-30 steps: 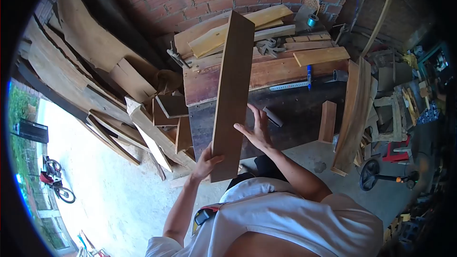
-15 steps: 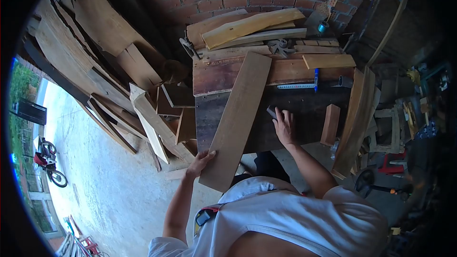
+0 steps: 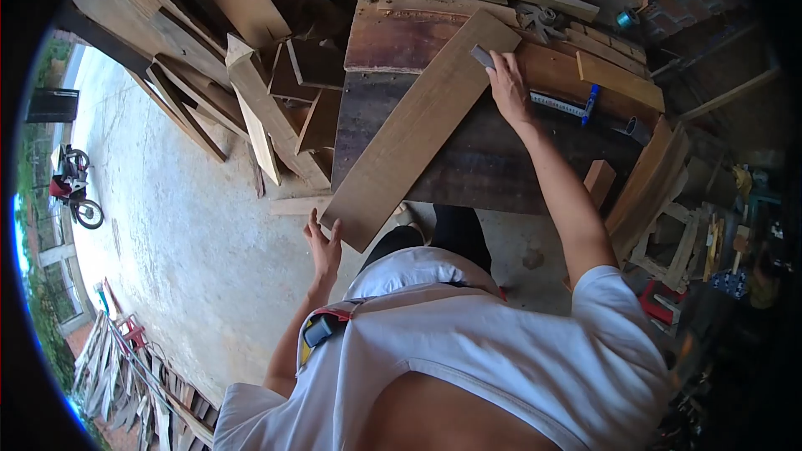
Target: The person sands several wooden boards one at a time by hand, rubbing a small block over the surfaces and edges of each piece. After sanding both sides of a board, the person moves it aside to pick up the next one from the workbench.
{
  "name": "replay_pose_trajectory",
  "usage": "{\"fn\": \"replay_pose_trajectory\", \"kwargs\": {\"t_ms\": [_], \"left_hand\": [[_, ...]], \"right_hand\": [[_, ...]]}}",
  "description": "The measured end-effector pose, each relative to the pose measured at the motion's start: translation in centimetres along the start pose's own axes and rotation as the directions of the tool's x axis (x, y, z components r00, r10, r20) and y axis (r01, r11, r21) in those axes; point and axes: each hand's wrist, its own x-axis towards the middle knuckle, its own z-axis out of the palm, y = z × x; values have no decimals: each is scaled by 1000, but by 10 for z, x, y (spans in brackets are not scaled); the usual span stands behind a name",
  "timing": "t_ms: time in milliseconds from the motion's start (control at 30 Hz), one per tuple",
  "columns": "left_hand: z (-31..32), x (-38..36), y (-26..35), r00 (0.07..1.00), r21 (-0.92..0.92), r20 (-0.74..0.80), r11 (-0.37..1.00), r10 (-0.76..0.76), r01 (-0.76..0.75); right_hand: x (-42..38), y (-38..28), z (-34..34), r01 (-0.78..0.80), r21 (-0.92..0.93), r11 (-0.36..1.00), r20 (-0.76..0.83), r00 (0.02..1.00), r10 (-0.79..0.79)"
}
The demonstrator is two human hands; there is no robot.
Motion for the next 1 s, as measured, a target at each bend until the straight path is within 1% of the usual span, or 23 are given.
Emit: {"fn": "replay_pose_trajectory", "kwargs": {"t_ms": [33, 67, 133, 167, 233, 267, 300, 333, 367, 433, 467, 500, 567, 600, 667, 700, 733, 800, 833, 867, 933, 967, 1000], "left_hand": [[0, 0, -14, 975, -263, 130, 942, -181, 209], [-14, -11, 24, 870, -284, 324, 839, -371, 464], [-7, -15, 10, 782, -455, 497, 655, -376, 604], [2, -13, 3, 782, -460, 490, 647, -386, 608], [26, -13, 0, 835, -638, 393, 540, -385, 549], [30, -16, 0, 829, -646, 394, 522, -397, 557], [32, -18, 0, 850, -643, 369, 558, -375, 525], [31, -18, -1, 872, -636, 345, 597, -348, 489], [28, -17, -2, 855, -625, 389, 583, -343, 519], [25, -15, -4, 842, -626, 401, 563, -361, 539], [25, -15, -4, 832, -621, 408, 553, -376, 555], [24, -17, 8, 840, -628, 384, 559, -383, 542], [24, -20, 9, 842, -627, 379, 563, -385, 539], [24, -20, 9, 846, -622, 377, 573, -378, 533], [26, -16, 0, 845, -618, 390, 576, -366, 535], [27, -16, -4, 843, -615, 402, 578, -356, 537], [26, -18, -3, 842, -614, 401, 576, -360, 539], [34, -17, 5, 880, -667, 304, 579, -364, 469], [35, -14, 8, 880, -671, 310, 573, -360, 471], [33, -13, 9, 881, -662, 318, 584, -349, 470], [32, -22, 7, 874, -649, 333, 586, -354, 485], [31, -20, 7, 861, -637, 357, 581, -361, 507], [28, -16, 9, 851, -626, 375, 577, -368, 525]], "right_hand": [[13, 11, 11, -63, -62, 996, -53, 997, 60], [22, 16, 21, -260, -45, 964, -3, 965, 261], [20, 0, 41, -407, -39, 913, -59, 913, 404], [7, -18, 51, -273, -1, 962, -36, 961, 273], [-43, -90, 56, 2, 106, 994, -24, 1000, 1], [-74, -128, 56, 15, 169, 986, 69, 997, -27], [-99, -161, 47, 95, 282, 955, 160, 977, -145], [-125, -184, 46, 213, 327, 921, 229, 927, -296], [-127, -183, 44, 218, 327, 919, 239, 922, -304], [-120, -179, 40, 413, 487, 769, 267, 768, -582], [-95, -157, 44, 504, 400, 765, 178, 777, -604], [-62, -127, 45, 488, 313, 815, 166, 816, -553], [8, -55, 55, 296, 204, 933, 74, 946, -316], [39, -18, 56, 165, 38, 986, 66, 984, -167], [80, 57, 74, 23, -65, 998, -101, 994, -30], [88, 65, 74, -103, -30, 994, -85, 991, 100], [83, 50, 75, -103, -28, 994, -81, 992, 100], [54, -5, 78, -10, -24, 1000, -81, 997, 8], [28, -54, 64, 16, 47, 999, 28, 999, -17], [-4, -87, 71, 130, 156, 979, 59, 988, -141], [-63, -149, 64, 297, 421, 857, 161, 905, -393], [-64, -147, 61, 296, 422, 857, 163, 905, -393], [-62, -145, 58, 371, 452, 812, 198, 845, -496]]}}
